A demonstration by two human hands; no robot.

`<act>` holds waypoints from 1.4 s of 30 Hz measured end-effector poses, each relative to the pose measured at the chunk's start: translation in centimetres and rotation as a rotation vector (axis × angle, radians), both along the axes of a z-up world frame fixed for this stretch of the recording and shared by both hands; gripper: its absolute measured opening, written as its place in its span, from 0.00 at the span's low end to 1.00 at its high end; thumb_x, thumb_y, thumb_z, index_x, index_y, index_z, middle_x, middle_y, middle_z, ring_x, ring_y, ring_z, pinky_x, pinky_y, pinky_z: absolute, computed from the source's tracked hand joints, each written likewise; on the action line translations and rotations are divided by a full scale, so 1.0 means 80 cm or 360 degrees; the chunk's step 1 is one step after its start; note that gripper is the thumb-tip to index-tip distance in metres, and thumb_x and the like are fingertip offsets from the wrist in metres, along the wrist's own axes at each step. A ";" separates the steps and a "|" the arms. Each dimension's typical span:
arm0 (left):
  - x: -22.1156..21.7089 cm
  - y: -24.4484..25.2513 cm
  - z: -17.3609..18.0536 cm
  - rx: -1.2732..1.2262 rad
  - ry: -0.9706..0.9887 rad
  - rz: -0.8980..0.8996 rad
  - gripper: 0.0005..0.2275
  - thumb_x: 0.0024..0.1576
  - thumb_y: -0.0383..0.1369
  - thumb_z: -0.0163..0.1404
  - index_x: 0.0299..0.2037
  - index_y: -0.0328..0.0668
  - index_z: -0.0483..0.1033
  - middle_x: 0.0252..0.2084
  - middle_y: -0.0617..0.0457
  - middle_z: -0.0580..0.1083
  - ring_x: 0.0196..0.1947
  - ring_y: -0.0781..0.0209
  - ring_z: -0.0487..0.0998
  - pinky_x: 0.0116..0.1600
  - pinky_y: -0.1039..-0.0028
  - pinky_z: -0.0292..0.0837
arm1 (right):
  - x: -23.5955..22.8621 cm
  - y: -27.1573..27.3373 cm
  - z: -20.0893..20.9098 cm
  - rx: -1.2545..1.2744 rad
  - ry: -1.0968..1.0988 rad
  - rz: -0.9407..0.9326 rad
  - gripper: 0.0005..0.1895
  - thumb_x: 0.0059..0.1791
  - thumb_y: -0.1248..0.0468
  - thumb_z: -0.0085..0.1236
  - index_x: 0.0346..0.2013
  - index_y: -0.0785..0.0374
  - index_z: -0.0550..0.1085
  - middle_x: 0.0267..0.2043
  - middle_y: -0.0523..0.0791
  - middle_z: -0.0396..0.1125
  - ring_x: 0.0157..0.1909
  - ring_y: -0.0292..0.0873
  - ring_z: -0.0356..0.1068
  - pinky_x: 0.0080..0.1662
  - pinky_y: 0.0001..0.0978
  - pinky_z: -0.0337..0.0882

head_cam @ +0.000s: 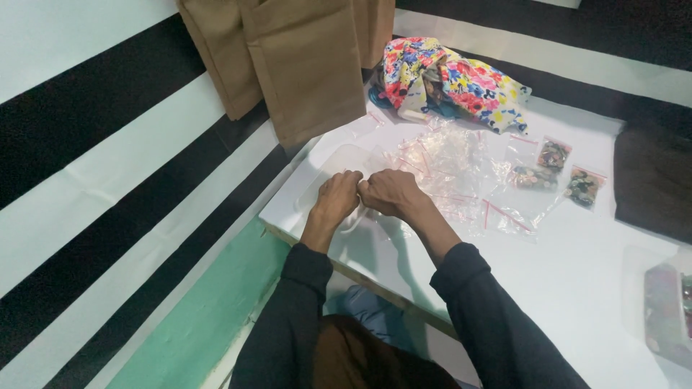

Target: The person picks small colorful beads from a plastic container and places them into small clear plastic bags. They seal each bag and set it aside, repeating the process multiple times.

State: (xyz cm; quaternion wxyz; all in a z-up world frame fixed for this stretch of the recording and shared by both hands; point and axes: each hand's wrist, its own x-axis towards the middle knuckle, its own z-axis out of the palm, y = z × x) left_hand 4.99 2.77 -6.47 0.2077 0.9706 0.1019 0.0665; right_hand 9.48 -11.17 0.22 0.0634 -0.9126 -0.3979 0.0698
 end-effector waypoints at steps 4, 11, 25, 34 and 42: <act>-0.008 -0.003 0.022 -0.0034 -0.0072 -0.0039 0.17 0.59 0.21 0.46 0.59 0.38 0.76 0.47 0.36 0.78 0.49 0.34 0.81 0.49 0.48 0.79 | 0.005 -0.014 -0.003 0.0105 0.0011 0.0017 0.33 0.49 0.48 0.30 0.40 0.60 0.83 0.42 0.55 0.77 0.49 0.63 0.77 0.52 0.59 0.75; -0.029 -0.019 0.036 -0.0011 -0.0078 -0.0010 0.17 0.55 0.22 0.49 0.55 0.39 0.78 0.44 0.36 0.79 0.47 0.35 0.82 0.50 0.49 0.80 | -0.001 -0.026 -0.006 0.0301 -0.0087 0.0108 0.32 0.54 0.47 0.26 0.51 0.54 0.80 0.55 0.50 0.74 0.52 0.60 0.76 0.53 0.57 0.75; -0.093 -0.078 0.099 -0.0157 -0.0824 -0.0076 0.11 0.60 0.22 0.49 0.49 0.41 0.80 0.40 0.38 0.80 0.38 0.37 0.83 0.39 0.56 0.81 | -0.051 -0.112 -0.008 0.0943 -0.0390 -0.0073 0.19 0.58 0.52 0.40 0.60 0.52 0.69 0.58 0.51 0.68 0.45 0.59 0.78 0.45 0.53 0.80; -0.155 -0.228 0.079 -0.0256 -0.1195 -0.0256 0.06 0.59 0.25 0.56 0.46 0.37 0.80 0.42 0.47 0.81 0.30 0.58 0.80 0.35 0.70 0.76 | -0.123 -0.262 -0.046 0.1443 -0.0196 -0.0150 0.12 0.55 0.62 0.52 0.45 0.65 0.80 0.44 0.49 0.78 0.43 0.49 0.78 0.43 0.41 0.77; -0.126 -0.359 0.027 -0.0835 -0.0869 -0.0595 0.08 0.59 0.25 0.51 0.45 0.35 0.80 0.44 0.46 0.81 0.41 0.56 0.83 0.46 0.68 0.82 | -0.151 -0.389 -0.050 0.1490 -0.0304 -0.0477 0.10 0.54 0.65 0.54 0.45 0.66 0.79 0.43 0.50 0.78 0.41 0.47 0.78 0.40 0.35 0.78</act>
